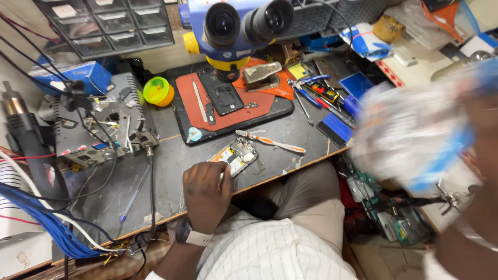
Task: The person cleans the internal components of a disassembled smartphone on a workbench, brushing the board and frame with a small brush and dipping the brush in a jar. They then use a screwdriver to tighten screws on the phone and finally place the phone into a clear ziplock bag.
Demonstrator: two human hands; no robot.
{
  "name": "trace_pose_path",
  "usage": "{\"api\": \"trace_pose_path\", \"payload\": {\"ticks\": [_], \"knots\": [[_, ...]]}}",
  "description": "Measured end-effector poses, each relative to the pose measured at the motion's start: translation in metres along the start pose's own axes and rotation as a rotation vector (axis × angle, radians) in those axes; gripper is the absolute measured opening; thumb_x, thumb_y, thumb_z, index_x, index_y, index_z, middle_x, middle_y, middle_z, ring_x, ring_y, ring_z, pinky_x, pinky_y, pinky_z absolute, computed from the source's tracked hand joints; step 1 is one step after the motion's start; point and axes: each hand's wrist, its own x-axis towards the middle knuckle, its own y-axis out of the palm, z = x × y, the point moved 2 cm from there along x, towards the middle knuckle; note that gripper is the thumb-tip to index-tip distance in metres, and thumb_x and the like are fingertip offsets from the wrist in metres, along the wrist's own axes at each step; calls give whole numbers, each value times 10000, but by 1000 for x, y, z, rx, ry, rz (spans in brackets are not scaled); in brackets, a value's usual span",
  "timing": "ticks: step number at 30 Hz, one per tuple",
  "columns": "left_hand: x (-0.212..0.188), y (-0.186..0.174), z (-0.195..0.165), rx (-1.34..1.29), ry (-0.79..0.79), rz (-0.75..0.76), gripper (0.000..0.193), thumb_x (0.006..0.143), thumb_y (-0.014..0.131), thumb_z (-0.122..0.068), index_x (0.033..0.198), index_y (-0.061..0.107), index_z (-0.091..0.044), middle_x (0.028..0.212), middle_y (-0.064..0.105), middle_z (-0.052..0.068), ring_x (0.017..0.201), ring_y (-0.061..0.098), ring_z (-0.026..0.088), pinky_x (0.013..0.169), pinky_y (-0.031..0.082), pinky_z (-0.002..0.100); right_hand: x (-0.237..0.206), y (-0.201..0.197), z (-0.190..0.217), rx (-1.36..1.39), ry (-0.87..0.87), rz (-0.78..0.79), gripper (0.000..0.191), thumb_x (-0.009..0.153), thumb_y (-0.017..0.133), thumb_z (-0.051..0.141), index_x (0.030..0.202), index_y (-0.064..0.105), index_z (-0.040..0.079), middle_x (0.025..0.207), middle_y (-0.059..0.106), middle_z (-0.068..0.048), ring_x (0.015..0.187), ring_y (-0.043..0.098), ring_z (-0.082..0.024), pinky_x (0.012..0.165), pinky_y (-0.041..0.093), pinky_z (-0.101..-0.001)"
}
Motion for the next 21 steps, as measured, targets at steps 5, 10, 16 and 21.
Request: {"api": "trace_pose_path", "payload": {"ticks": [5, 10, 16, 21], "knots": [[14, -23, 20, -190, -327, -35, 154, 980, 659, -144, 1087, 656, -33, 793, 666, 88, 698, 643, 225, 699, 500, 376, -36, 115, 81, 908, 76, 476, 213, 916, 631, 122, 1106, 657, 29, 844, 661, 58, 678, 591, -7, 605, 488, -221], [13, -47, 20, -247, -337, -142, 156, 1017, 633, -152, 1072, 703, -23, 868, 709, 86, 678, 635, 155, 652, 511, 314, -71, 173, 140, 1238, 171, 747, 288, 956, 617, 97, 1234, 648, 27, 758, 630, 26, 500, 485, -18, 440, 376, -179], [7, -62, 6, -311, -237, -246, 217, 989, 713, -187, 1156, 707, -48, 989, 732, 83, 744, 652, 147, 676, 518, 300, -89, 200, 146, 1091, 91, 795, 243, 1003, 660, 202, 1142, 684, 4, 661, 567, 27, 500, 481, -21, 434, 351, -195], [20, -68, -3, -118, -176, -234, 406, 807, 889, -232, 1130, 743, -33, 1009, 760, 93, 586, 617, 156, 529, 499, 295, -79, 196, 140, 1055, 81, 819, 307, 1037, 711, 249, 975, 631, -41, 684, 578, -7, 528, 471, -53, 444, 333, -217]]}}
